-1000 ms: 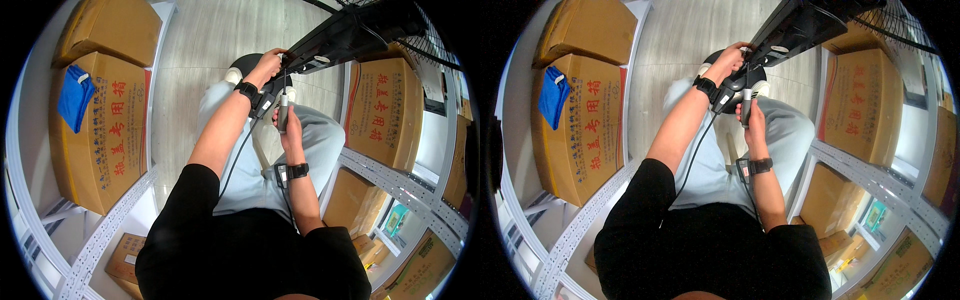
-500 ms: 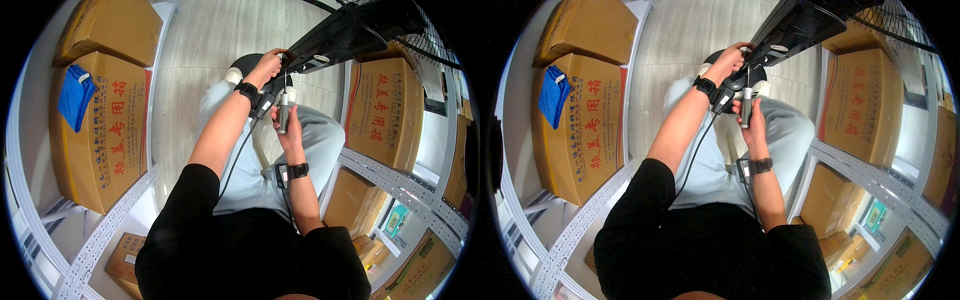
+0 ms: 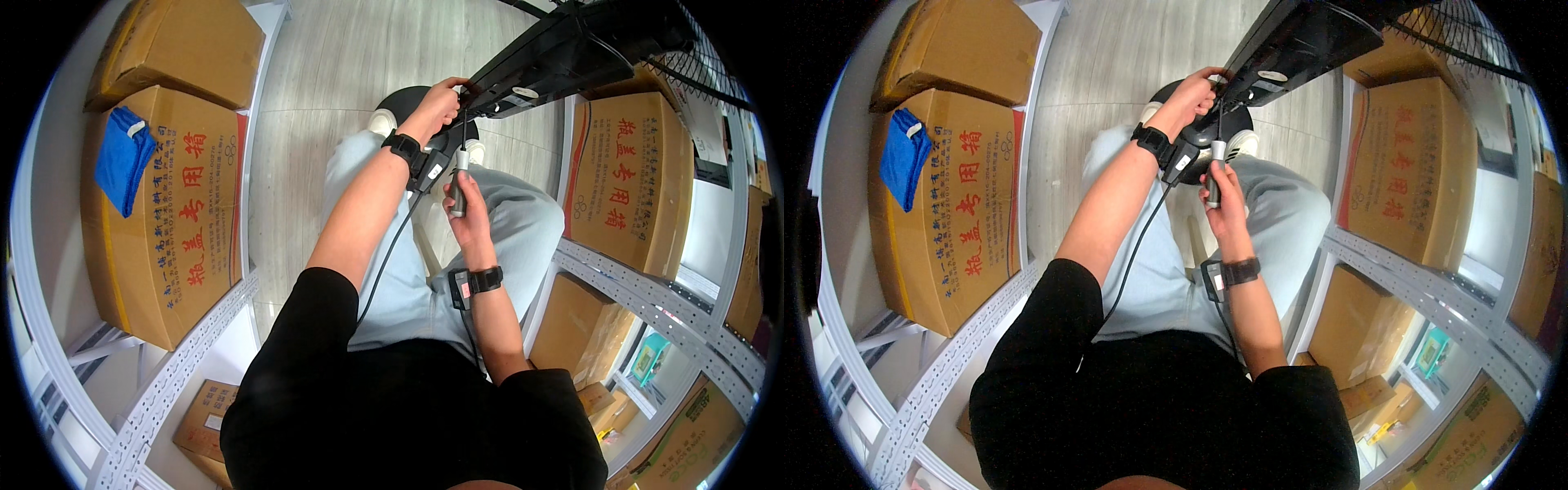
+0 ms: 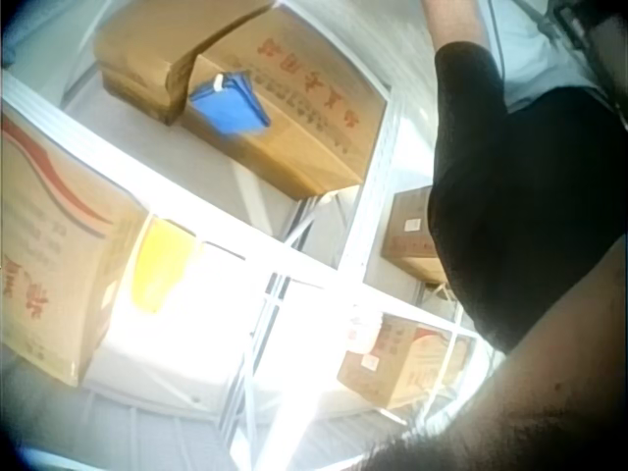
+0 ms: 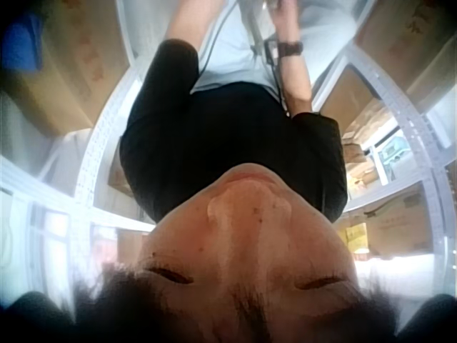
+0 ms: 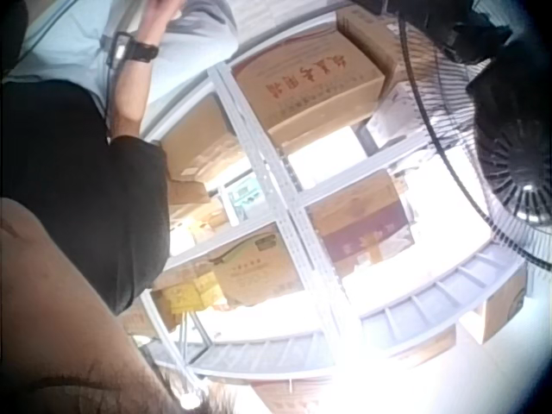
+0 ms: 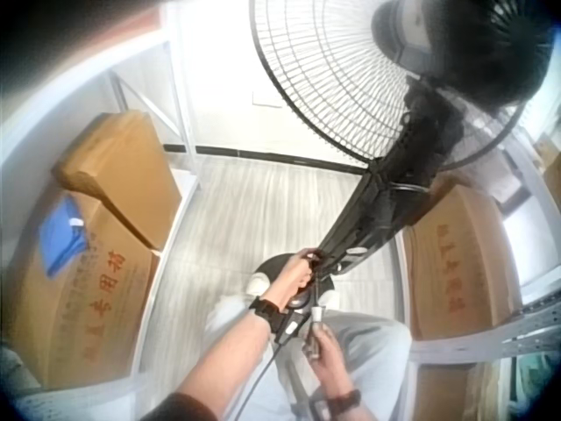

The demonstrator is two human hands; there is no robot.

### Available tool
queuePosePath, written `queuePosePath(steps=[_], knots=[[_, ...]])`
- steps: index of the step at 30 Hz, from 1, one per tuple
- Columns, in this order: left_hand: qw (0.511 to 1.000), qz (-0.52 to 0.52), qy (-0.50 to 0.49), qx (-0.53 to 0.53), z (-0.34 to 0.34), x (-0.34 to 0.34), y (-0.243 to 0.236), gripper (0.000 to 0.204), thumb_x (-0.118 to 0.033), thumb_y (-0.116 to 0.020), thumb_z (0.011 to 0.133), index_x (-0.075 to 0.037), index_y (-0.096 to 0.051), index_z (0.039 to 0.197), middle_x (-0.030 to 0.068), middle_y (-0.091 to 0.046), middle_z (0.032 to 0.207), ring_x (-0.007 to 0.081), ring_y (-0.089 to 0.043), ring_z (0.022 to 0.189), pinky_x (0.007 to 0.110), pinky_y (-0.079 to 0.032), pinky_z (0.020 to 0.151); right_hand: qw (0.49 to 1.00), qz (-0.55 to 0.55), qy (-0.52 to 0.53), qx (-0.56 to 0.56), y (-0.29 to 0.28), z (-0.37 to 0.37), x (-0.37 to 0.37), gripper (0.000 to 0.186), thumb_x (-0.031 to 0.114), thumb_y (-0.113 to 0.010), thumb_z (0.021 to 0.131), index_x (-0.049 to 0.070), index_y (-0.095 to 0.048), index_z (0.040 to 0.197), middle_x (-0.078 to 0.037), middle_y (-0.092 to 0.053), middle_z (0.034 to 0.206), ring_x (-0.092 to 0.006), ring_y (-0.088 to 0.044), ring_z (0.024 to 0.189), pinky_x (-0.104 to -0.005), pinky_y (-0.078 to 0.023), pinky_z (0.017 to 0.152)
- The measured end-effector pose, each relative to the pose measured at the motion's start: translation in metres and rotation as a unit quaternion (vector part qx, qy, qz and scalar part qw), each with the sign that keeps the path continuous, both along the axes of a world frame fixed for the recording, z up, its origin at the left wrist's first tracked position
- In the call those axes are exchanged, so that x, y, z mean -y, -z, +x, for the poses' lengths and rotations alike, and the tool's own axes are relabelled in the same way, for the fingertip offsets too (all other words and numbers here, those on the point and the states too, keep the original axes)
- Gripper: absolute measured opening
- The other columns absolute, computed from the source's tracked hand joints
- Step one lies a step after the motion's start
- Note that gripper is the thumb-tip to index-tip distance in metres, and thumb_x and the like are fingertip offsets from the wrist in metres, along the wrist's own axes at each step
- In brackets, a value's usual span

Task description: The person uses a screwdriver to remove screws from the back panel of a standing fan, detaches the panel, and manipulates internal wiring and components. The person then reattaches the panel and secures it with screws.

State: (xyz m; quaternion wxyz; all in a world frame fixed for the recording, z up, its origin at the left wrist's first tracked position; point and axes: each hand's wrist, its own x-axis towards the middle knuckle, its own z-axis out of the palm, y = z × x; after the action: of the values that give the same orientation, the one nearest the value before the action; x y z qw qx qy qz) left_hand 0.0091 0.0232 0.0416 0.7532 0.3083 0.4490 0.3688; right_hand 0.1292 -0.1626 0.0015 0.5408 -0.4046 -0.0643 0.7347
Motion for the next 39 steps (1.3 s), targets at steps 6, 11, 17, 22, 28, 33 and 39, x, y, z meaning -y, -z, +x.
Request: queuePosePath(steps=[6,11,17,22,28,33,39], knots=[[1.000,-0.002,-0.004,-0.004,-0.003,0.001,0.000,0.042,-0.001,-0.031,0.096,-0.012,-0.060,0.125,-0.0074,-0.033,0.064,0.0025,-0.024,0.048,0.021,-0.016,0.039,0.996,-0.068,-0.036,0.044,-0.025,-0.011,0.004,0.019,0.025,-0.062,0.099,0.010,-0.054,0.108,-0.005,-0.064,0.096,-0.0139,-0.064,0.081,-0.0236,-0.049,0.059],[1.000,-0.001,0.000,0.000,0.001,-0.001,0.002,0.042,-0.001,-0.031,0.096,-0.013,-0.060,0.124,-0.0069,-0.034,0.064,0.0026,-0.025,0.048,0.020,-0.017,0.039,1.000,-0.019,-0.007,-0.016,0.000,-0.007,0.006,0.028,0.034,-0.053,0.103,0.006,-0.055,0.109,-0.007,-0.066,0.096,-0.0162,-0.066,0.083,-0.0266,-0.054,0.065],[1.000,-0.001,-0.002,-0.004,-0.002,-0.001,0.005,0.044,0.000,-0.031,0.095,-0.013,-0.059,0.125,-0.0066,-0.034,0.065,0.0029,-0.026,0.048,0.020,-0.017,0.039,0.997,-0.063,0.039,0.036,-0.020,-0.023,0.011,0.030,0.035,-0.051,0.104,0.005,-0.056,0.110,-0.007,-0.066,0.097,-0.0169,-0.066,0.083,-0.0256,-0.053,0.064],[1.000,-0.002,-0.001,0.001,-0.002,0.000,0.003,0.044,0.000,-0.031,0.095,-0.013,-0.058,0.127,-0.0061,-0.035,0.065,0.0030,-0.027,0.048,0.020,-0.018,0.039,0.998,-0.042,0.013,-0.042,-0.019,-0.014,0.010,0.026,0.031,-0.056,0.102,0.006,-0.057,0.107,-0.006,-0.065,0.095,-0.0166,-0.066,0.083,-0.0252,-0.055,0.069],[1.000,0.000,0.003,0.006,-0.003,-0.001,0.003,0.051,0.006,-0.030,0.089,-0.013,-0.058,0.127,-0.0060,-0.035,0.065,0.0036,-0.026,0.048,0.021,-0.017,0.039,0.998,-0.043,0.051,-0.002,-0.003,-0.017,0.013,0.034,0.039,-0.053,0.102,0.005,-0.058,0.107,-0.006,-0.067,0.092,-0.0160,-0.065,0.082,-0.0244,-0.053,0.065],[1.000,-0.006,-0.005,-0.001,-0.003,0.000,0.001,0.055,0.009,-0.029,0.086,-0.013,-0.059,0.126,-0.0062,-0.035,0.065,0.0035,-0.025,0.048,0.022,-0.016,0.039,0.998,-0.054,0.024,0.008,-0.017,-0.012,0.014,0.031,0.037,-0.055,0.102,0.006,-0.060,0.101,-0.005,-0.066,0.089,-0.0143,-0.064,0.078,-0.0233,-0.053,0.065],[1.000,0.002,0.007,-0.004,-0.002,0.000,0.001,0.048,0.004,-0.030,0.091,-0.013,-0.060,0.125,-0.0070,-0.034,0.065,0.0028,-0.025,0.048,0.020,-0.017,0.039,0.998,-0.032,0.032,0.036,-0.001,-0.009,0.012,0.039,0.041,-0.055,0.101,0.003,-0.060,0.106,-0.009,-0.068,0.096,-0.0166,-0.067,0.082,-0.0238,-0.054,0.064]])
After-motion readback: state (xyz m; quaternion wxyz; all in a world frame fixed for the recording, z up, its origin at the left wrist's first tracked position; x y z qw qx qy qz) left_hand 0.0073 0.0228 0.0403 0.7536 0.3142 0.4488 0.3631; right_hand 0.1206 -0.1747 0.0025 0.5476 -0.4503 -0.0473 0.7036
